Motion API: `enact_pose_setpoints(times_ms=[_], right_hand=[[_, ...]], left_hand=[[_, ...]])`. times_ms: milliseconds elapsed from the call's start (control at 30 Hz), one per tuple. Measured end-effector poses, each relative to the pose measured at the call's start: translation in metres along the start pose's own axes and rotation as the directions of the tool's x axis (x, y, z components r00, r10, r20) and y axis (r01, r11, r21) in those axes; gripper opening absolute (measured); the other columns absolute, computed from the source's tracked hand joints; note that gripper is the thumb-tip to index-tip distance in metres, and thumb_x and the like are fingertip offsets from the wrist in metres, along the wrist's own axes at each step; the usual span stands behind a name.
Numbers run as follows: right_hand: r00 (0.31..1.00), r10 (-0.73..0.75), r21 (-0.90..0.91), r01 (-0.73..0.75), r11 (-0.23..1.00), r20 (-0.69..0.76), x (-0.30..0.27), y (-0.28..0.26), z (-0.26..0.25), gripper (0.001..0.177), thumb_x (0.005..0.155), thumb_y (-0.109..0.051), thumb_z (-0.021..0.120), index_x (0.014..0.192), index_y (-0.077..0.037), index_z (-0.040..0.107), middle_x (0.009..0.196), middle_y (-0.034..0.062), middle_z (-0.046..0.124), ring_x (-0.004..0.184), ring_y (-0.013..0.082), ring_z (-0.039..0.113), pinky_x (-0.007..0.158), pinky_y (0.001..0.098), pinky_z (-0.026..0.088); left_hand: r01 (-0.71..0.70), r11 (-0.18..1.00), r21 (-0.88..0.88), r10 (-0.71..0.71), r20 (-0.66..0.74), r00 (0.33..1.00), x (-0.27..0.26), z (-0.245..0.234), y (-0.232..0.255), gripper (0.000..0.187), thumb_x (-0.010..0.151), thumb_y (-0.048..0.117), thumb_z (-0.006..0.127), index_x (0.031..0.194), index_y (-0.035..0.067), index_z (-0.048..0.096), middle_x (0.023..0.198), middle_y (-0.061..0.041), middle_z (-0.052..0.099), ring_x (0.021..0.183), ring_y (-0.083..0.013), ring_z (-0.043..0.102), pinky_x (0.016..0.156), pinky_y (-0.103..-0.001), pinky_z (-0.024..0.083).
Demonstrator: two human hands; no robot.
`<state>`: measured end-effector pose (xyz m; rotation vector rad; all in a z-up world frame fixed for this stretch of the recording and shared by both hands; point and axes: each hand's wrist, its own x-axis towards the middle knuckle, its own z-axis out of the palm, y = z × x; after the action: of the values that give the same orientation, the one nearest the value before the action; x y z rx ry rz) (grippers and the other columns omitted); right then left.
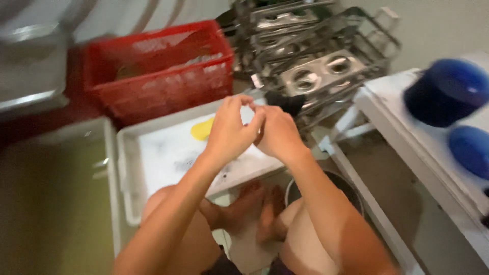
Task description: The person washes blue bowls using a sponge in a basin of soapy water, then rinses them in a bucket of water and wipes them with a black cloth.
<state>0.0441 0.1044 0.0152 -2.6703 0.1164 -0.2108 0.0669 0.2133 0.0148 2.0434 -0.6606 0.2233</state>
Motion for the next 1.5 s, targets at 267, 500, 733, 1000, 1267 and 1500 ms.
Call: enact_pose_setpoints(times_ms=[267, 500, 733, 1000, 1267, 1500], right_hand=[[0.943, -0.245, -0.026, 0.257, 0.966, 0.227, 0.036, -0.041, 0.03, 0.015, 0.074, -0.022, 0.05, 0.085, -0.012, 0.055, 0.088, 0.0134, 0.06, 0.093, 0.0357, 0.055, 0.08, 0.0475, 0.042], [0.881, -0.299, -0.064, 0.345, 0.936, 0.367, 0.074, -0.077, 0.087, 0.037, 0.077, -0.029, 0.047, 0.109, -0.012, 0.05, 0.101, 0.0134, 0.057, 0.101, 0.0331, 0.05, 0.085, 0.0474, 0.038], [0.825, -0.357, -0.068, 0.426, 0.902, 0.438, 0.082, -0.102, 0.116, 0.045, 0.077, -0.029, 0.045, 0.118, -0.009, 0.046, 0.106, 0.016, 0.054, 0.104, 0.0348, 0.048, 0.086, 0.0484, 0.036], [0.79, -0.351, -0.087, 0.45, 0.889, 0.503, 0.096, -0.113, 0.137, 0.048, 0.077, -0.028, 0.046, 0.121, -0.007, 0.044, 0.108, 0.0165, 0.054, 0.105, 0.0349, 0.048, 0.087, 0.0484, 0.035], [0.813, -0.242, -0.171, 0.381, 0.909, 0.529, 0.114, -0.074, 0.222, 0.048, 0.077, -0.028, 0.045, 0.119, -0.005, 0.046, 0.11, 0.0187, 0.053, 0.102, 0.0373, 0.05, 0.083, 0.0512, 0.038], [0.761, -0.284, -0.204, 0.476, 0.856, 0.583, 0.114, -0.01, 0.29, 0.044, 0.075, -0.021, 0.046, 0.116, -0.008, 0.048, 0.114, 0.0161, 0.05, 0.104, 0.0361, 0.049, 0.082, 0.0491, 0.041]], left_hand=[[0.308, 0.939, 0.153, -0.3, -0.07, 0.951, -0.008, -0.06, -0.036, 0.041, 0.078, 0.034, 0.053, 0.106, 0.006, 0.047, 0.104, -0.01, 0.045, 0.105, -0.0312, 0.044, 0.089, -0.041, 0.036], [0.478, 0.866, 0.145, -0.456, -0.163, 0.875, -0.025, -0.092, -0.122, 0.04, 0.079, 0.033, 0.053, 0.106, 0.005, 0.047, 0.103, -0.012, 0.047, 0.105, -0.0326, 0.046, 0.088, -0.042, 0.037], [0.572, 0.776, 0.264, -0.525, -0.232, 0.819, -0.041, -0.104, -0.169, 0.039, 0.08, 0.027, 0.052, 0.109, 0.001, 0.045, 0.104, -0.016, 0.046, 0.103, -0.0346, 0.047, 0.084, -0.042, 0.041], [0.591, 0.766, 0.253, -0.546, -0.23, 0.806, -0.042, -0.104, -0.201, 0.038, 0.08, 0.024, 0.053, 0.108, 0.0, 0.046, 0.102, -0.017, 0.048, 0.1, -0.0341, 0.05, 0.081, -0.041, 0.044], [0.63, 0.753, 0.192, -0.589, -0.233, 0.774, -0.046, -0.058, -0.247, 0.032, 0.08, 0.021, 0.051, 0.105, 0.001, 0.049, 0.099, -0.016, 0.051, 0.1, -0.0329, 0.05, 0.082, -0.04, 0.044], [0.726, 0.661, 0.189, -0.711, -0.149, 0.687, -0.066, -0.01, -0.287, 0.032, 0.082, 0.022, 0.047, 0.108, 0.003, 0.047, 0.104, -0.015, 0.049, 0.104, -0.0311, 0.047, 0.083, -0.039, 0.044]])
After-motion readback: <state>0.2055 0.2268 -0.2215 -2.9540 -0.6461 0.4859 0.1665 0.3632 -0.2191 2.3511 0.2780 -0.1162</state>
